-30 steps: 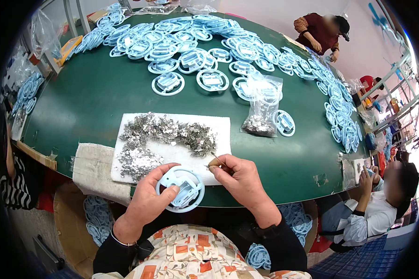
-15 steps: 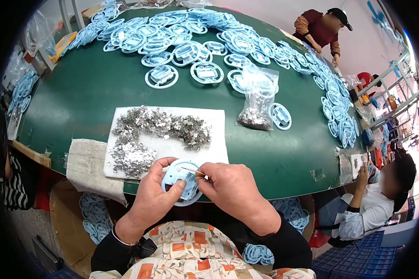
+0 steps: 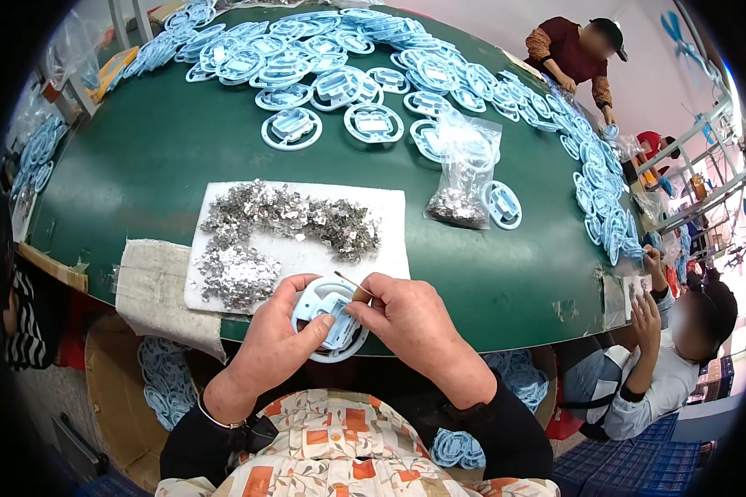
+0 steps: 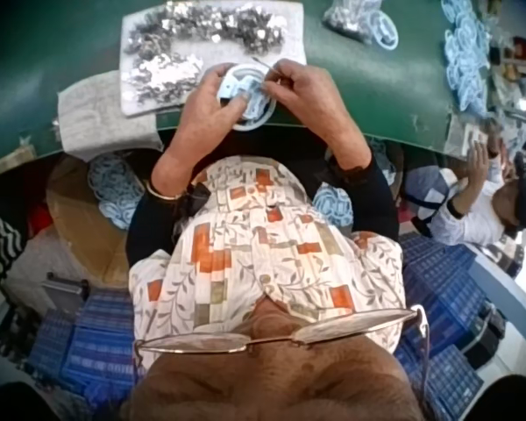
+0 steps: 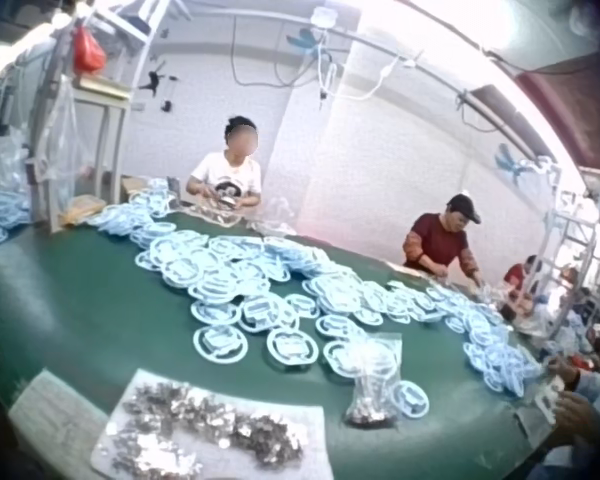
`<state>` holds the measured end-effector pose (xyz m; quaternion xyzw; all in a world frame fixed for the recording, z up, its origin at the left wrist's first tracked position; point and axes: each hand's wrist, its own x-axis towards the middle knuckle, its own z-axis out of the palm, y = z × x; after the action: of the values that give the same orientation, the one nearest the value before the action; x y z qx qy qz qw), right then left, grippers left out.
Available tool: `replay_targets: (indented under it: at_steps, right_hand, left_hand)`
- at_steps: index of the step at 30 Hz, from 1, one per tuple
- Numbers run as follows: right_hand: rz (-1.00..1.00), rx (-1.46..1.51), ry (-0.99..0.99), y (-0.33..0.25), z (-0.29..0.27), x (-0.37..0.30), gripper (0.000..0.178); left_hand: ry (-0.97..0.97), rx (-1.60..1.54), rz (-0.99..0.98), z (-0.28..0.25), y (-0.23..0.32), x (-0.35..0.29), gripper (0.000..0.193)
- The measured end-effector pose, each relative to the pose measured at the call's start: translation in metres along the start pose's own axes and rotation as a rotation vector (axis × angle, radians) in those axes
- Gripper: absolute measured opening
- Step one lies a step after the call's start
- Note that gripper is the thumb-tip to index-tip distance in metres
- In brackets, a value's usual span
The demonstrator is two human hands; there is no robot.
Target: The person sits at a green table in a workshop and assembles light blue plastic rings. They pick up a ring, insert a small metal pin into a slot using a wooden stick, and place the finished item on the table. The process is repeated continuously with other workers visible in the background.
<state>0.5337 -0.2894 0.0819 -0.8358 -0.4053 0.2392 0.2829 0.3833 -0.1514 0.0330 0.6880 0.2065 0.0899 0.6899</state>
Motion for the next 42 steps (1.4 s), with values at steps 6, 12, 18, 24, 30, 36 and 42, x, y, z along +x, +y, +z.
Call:
replay_targets:
  at_steps: [6,12,18,24,30,36,42]
  right_hand:
    - [-0.097,-0.013,0.047,0.005,0.002,0.006,0.019]
    - [-0.002,-0.027,0.055,0.003,0.003,-0.005,0.018]
    - [0.018,0.461,0.170,0.021,0.012,-0.014,0.025]
    - [0.234,0.936,-0.166,0.030,0.012,-0.026,0.026]
    - [0.200,0.870,-0.194,0.030,0.012,-0.033,0.029]
    - [0.044,1.119,-0.088,0.030,0.022,-0.033,0.026]
    - [-0.190,0.616,0.155,0.017,0.032,-0.027,0.014]
  left_hand:
    - [-0.011,-0.014,-0.023,0.001,-0.002,0.002,0.048]
    - [-0.023,-0.041,-0.061,-0.001,-0.001,0.003,0.047]
    - [-0.070,-0.429,-0.061,-0.005,-0.004,-0.001,0.051]
    - [-0.125,-0.132,0.061,-0.007,0.014,-0.006,0.060]
    - [-0.263,0.389,0.346,-0.011,0.017,0.002,0.051]
    - [-0.225,-0.636,-0.210,0.004,0.004,-0.001,0.042]
    - [-0.370,-1.183,-0.376,0.002,-0.009,-0.005,0.037]
